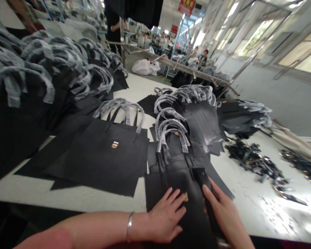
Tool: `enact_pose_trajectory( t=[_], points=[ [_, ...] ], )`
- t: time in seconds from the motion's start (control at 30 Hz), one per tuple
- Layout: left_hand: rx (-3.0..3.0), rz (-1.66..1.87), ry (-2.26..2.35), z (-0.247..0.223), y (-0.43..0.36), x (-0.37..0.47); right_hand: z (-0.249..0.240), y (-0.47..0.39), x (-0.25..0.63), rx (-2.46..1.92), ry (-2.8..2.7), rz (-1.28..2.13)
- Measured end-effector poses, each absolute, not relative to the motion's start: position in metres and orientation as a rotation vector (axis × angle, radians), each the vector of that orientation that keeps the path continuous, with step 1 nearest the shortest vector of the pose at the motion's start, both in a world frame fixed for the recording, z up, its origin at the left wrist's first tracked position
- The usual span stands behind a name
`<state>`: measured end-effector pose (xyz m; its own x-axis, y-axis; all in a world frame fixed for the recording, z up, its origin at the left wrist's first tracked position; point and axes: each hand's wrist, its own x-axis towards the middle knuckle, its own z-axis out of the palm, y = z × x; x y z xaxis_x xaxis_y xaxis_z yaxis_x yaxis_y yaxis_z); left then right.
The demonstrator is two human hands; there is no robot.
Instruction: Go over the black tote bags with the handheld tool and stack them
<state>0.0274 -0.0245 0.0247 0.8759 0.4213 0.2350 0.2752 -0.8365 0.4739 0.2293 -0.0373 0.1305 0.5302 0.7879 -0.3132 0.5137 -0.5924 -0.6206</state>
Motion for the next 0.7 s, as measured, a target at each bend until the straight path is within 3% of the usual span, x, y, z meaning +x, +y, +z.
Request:
enact_pose_trajectory(
  t=[0.1,0.27,0.4,0.57,0.7],
  points=[
    [2.693,0.469,0.501,0.021,-0.032,0.013,0.135,-0.055,0.216,-2.21,-0.877,1.228],
    [2.797,0.51,0.428,0.014,-0.039,0.011,0.126,-0.066,0.19,-2.118,-0.879,1.496],
    [2.846,0.557,0.413,0.014,-0.041,0.017,0.119,-0.043,0.176,-2.058,-1.049,1.568],
    [2.868,0.56,0.422,0.013,-0.04,0.018,0.124,-0.012,0.169,-2.002,-1.303,1.287],
    [2.872,0.564,0.399,0.011,-0.038,0.018,0.124,-0.025,0.174,-2.064,-1.183,1.549]
  ],
)
